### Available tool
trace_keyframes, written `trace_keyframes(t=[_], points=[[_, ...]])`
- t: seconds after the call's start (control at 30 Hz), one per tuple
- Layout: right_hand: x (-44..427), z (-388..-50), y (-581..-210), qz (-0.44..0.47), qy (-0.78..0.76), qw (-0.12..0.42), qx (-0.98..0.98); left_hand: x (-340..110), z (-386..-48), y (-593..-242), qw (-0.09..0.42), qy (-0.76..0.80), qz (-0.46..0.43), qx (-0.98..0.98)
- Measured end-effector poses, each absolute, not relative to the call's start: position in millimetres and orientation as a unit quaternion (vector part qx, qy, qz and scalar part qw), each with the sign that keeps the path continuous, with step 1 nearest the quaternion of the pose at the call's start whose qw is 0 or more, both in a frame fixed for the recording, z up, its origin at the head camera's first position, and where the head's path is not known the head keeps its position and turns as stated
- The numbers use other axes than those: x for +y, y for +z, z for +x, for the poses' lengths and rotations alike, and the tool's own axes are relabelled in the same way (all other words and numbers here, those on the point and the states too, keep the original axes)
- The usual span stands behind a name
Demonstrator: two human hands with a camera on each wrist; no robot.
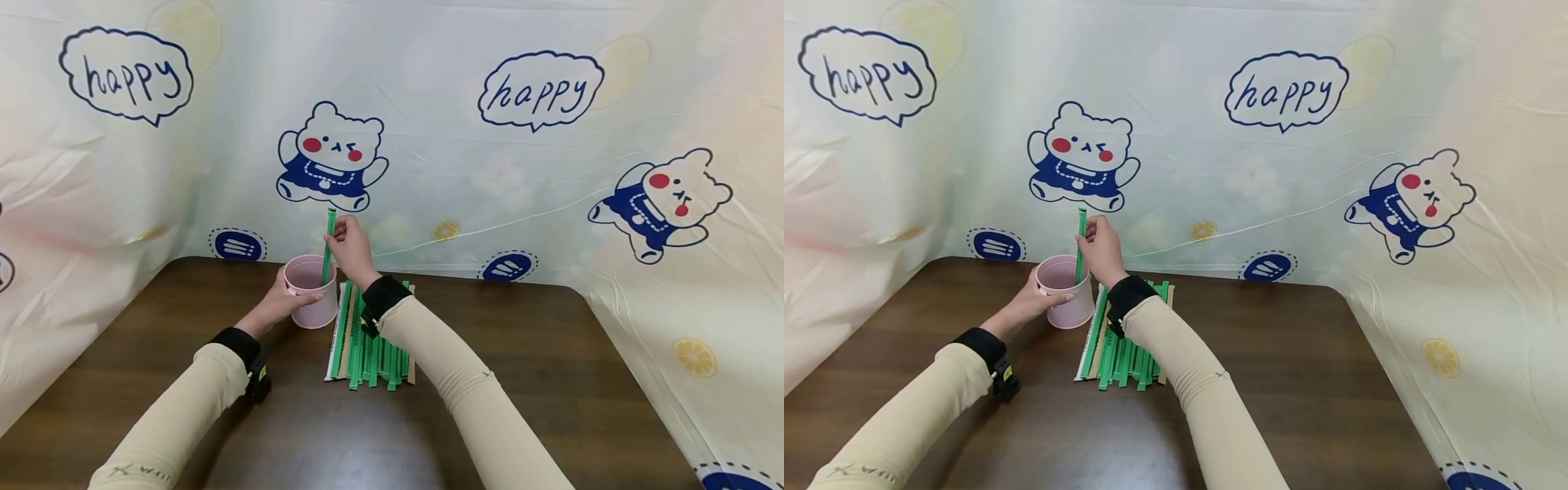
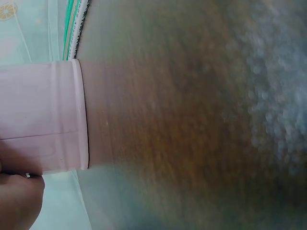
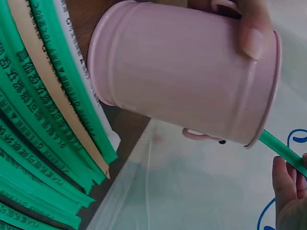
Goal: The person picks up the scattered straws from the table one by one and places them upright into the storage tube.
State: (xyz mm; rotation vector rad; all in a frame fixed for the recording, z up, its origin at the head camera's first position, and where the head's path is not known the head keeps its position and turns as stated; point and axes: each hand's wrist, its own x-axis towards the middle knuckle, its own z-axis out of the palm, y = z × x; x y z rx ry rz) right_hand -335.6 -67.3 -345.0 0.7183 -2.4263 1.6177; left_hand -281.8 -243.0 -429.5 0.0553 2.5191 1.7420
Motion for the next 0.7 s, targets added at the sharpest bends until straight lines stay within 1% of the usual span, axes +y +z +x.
trace_keyframes(t=[0.7], points=[[-64.5, -337.7, -353.6, 0.216, 0.553, 0.041, -0.803, -244.0, -281.7, -430.5, 0.038, 0.569, 0.019, 0.821]])
